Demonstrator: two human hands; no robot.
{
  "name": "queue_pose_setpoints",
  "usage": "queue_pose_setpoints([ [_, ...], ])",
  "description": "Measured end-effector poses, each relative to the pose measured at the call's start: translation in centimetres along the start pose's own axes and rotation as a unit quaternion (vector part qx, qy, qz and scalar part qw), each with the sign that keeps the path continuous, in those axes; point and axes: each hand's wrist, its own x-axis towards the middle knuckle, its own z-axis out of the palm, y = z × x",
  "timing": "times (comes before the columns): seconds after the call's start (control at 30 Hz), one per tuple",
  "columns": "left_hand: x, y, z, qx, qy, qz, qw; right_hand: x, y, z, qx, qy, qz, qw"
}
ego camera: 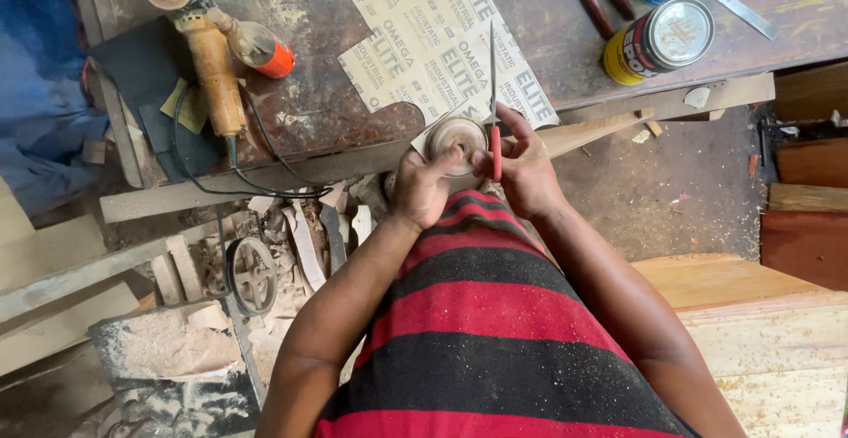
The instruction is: The person cuts circular pieces from a sheet of sandpaper using scissors, then applies glue to the back of a circular sanding pad and attaches the cut sandpaper disc. The finished disc is placed on the workbench.
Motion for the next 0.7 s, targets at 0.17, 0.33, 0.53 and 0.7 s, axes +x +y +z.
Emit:
queue_pose_setpoints([
  [0.17,0.0,0.6,1.1,-0.045,-0.023,0.011,0.999,-0.4,-0.3,0.4,-0.08,0.004,-0.005,0.997],
  [0.33,-0.5,3.6,2.2,-0.05,-0.016,0.003,0.999,-1.7,-1.6,-0.9,-0.081,-0.09,-0.014,0.993],
  [0.53,-1.1,4.9,2.5,-0.045,-0.008,0.011,0.999,-4.5,-1.5,-1.8,-0.061,-0.169,0.047,0.983],
  [0.7,-1.2,5.1,2.5,-0.042,-0.016,0.026,0.999,-5.1,-1.3,-1.0,-0.044,-0.16,0.086,0.982],
])
